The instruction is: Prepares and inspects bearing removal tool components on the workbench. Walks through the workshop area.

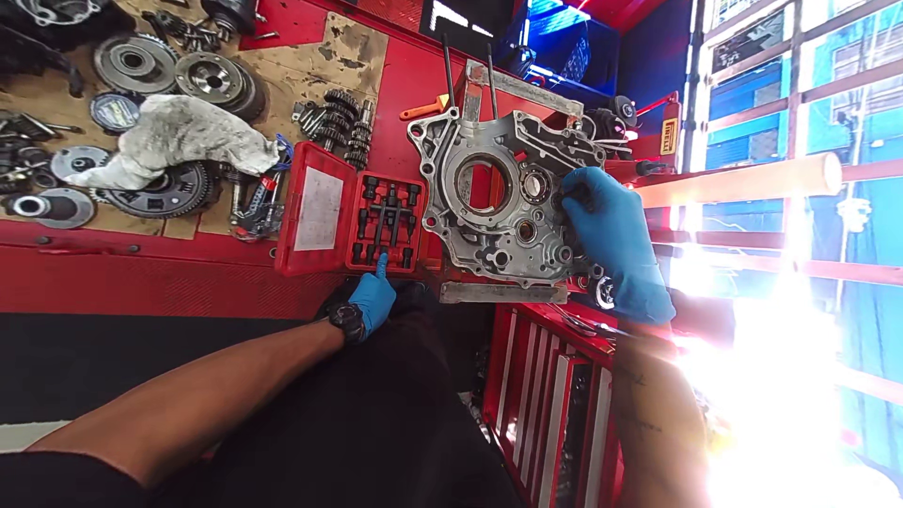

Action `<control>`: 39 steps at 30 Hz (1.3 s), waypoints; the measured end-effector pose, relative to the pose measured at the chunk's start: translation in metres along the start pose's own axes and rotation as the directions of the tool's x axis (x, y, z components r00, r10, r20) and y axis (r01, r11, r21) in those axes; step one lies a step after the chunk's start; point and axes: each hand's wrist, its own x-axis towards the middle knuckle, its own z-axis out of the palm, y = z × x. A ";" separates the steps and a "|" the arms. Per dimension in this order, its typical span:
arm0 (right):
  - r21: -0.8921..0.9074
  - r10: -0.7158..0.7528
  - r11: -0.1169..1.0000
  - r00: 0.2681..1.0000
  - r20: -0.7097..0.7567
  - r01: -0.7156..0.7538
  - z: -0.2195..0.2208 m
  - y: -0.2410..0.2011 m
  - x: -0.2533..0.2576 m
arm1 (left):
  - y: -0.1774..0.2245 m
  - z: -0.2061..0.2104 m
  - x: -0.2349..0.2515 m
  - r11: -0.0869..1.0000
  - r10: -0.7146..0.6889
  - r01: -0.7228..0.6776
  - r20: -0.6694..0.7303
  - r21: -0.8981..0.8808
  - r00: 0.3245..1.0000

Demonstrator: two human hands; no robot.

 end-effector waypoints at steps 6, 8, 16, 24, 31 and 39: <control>-0.077 0.000 0.997 0.999 0.034 0.002 -0.003 -0.010 0.002 | 0.002 -0.003 -0.001 1.000 0.003 -0.003 0.011 0.024 1.000; -0.113 -0.015 0.993 0.998 0.068 0.023 -0.005 -0.013 0.005 | 0.002 -0.005 -0.002 1.000 -0.003 0.003 0.009 -0.008 1.000; -0.093 -0.043 0.994 0.995 0.086 0.051 -0.006 -0.011 0.007 | 0.003 -0.006 -0.001 1.000 -0.006 0.006 0.018 -0.013 1.000; 0.040 0.006 0.999 0.998 0.058 -0.008 -0.009 0.002 0.003 | 0.003 -0.008 -0.003 1.000 0.004 -0.004 0.015 0.009 1.000; 0.759 0.074 0.644 0.980 -0.184 0.094 -0.006 0.017 -0.028 | 0.003 -0.006 -0.001 1.000 0.004 -0.004 -0.001 -0.007 1.000; 0.959 0.047 -0.050 0.959 -0.278 0.280 0.007 0.006 -0.057 | 0.003 -0.007 -0.003 0.999 0.012 -0.012 -0.003 -0.029 1.000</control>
